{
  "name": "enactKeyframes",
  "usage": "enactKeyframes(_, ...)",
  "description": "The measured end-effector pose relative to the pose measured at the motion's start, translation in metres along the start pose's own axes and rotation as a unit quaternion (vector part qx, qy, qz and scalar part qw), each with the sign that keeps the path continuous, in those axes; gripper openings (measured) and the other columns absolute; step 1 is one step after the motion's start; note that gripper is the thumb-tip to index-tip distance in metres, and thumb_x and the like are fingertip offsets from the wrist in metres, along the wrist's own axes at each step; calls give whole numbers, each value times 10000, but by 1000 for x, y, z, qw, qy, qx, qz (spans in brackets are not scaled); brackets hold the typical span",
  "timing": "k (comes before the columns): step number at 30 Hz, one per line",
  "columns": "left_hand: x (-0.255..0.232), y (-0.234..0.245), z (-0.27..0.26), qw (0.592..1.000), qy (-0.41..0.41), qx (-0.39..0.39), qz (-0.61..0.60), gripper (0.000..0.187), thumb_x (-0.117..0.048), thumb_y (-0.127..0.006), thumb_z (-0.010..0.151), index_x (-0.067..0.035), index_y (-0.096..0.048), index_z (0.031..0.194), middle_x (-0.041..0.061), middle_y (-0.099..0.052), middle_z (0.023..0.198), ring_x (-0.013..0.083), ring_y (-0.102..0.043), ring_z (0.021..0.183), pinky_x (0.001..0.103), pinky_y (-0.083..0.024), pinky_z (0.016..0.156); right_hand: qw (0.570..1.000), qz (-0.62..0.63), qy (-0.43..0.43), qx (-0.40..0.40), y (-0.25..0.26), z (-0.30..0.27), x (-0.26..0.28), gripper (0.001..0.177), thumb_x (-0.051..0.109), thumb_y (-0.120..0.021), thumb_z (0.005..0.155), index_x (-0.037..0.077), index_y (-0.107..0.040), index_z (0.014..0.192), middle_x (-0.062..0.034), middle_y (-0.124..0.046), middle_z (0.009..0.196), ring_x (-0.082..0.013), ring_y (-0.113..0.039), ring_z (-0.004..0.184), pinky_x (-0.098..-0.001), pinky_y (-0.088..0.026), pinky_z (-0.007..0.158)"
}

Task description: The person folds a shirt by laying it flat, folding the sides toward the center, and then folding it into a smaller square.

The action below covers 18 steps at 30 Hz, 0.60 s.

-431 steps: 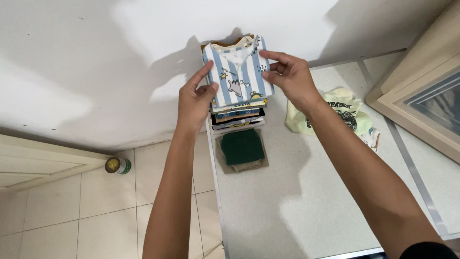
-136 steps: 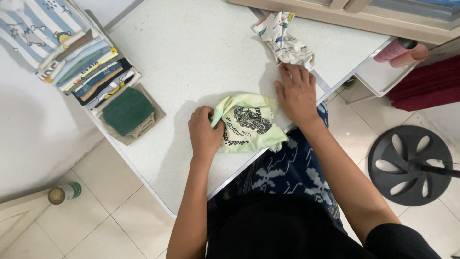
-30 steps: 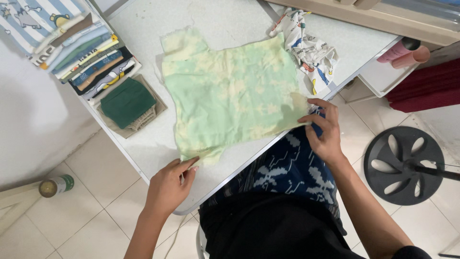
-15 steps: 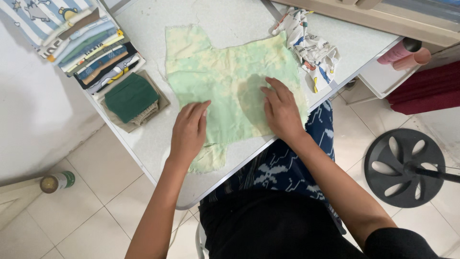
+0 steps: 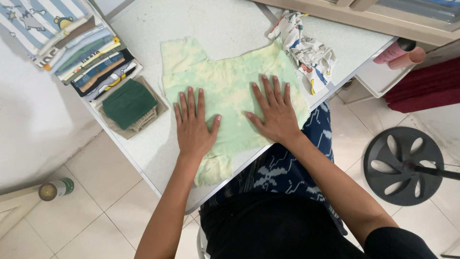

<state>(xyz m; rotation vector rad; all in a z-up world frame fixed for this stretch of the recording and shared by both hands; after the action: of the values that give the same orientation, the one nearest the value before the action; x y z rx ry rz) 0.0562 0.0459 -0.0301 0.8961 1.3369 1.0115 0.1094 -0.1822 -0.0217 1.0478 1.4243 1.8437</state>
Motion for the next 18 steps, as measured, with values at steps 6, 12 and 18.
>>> enactKeyframes(6,-3,-1,-14,1000,-3,-31,-4,723,-435,-493,1043,-19,-297,1601,247,-227,1660,435,-148,1545,569,-105,1252,1000,-11,4,26,4,-7,3,799,558,-495,992,75,-304,1599,-233,-229,1653,-446,-160,1529,-650,-96,1200)
enactKeyframes(12,6,1,18,995,-40,-45,-75,537,-231,-393,1111,71,-396,1555,221,-345,1644,371,-253,1565,514,-164,1304,998,45,30,-24,-7,27,23,586,309,-479,1097,-11,-363,1574,-217,-278,1699,-392,-186,1591,-590,-135,1286)
enactKeyframes(18,2,-7,31,997,-75,-19,-13,534,-202,-382,1086,12,-373,1576,183,-342,1664,357,-236,1574,508,-121,1296,992,68,102,15,-30,63,69,625,371,-407,1104,5,-319,1603,-186,-243,1688,-377,-138,1577,-600,-71,1261)
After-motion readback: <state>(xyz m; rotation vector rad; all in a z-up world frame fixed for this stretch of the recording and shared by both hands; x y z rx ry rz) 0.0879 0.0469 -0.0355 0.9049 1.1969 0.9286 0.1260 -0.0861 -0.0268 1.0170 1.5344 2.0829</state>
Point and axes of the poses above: each hand's wrist, its own z-axis towards the middle knuckle, its own y-axis out of the back of the hand, x = y × z, the point moved 4 cm from there along z, towards the middle knuckle
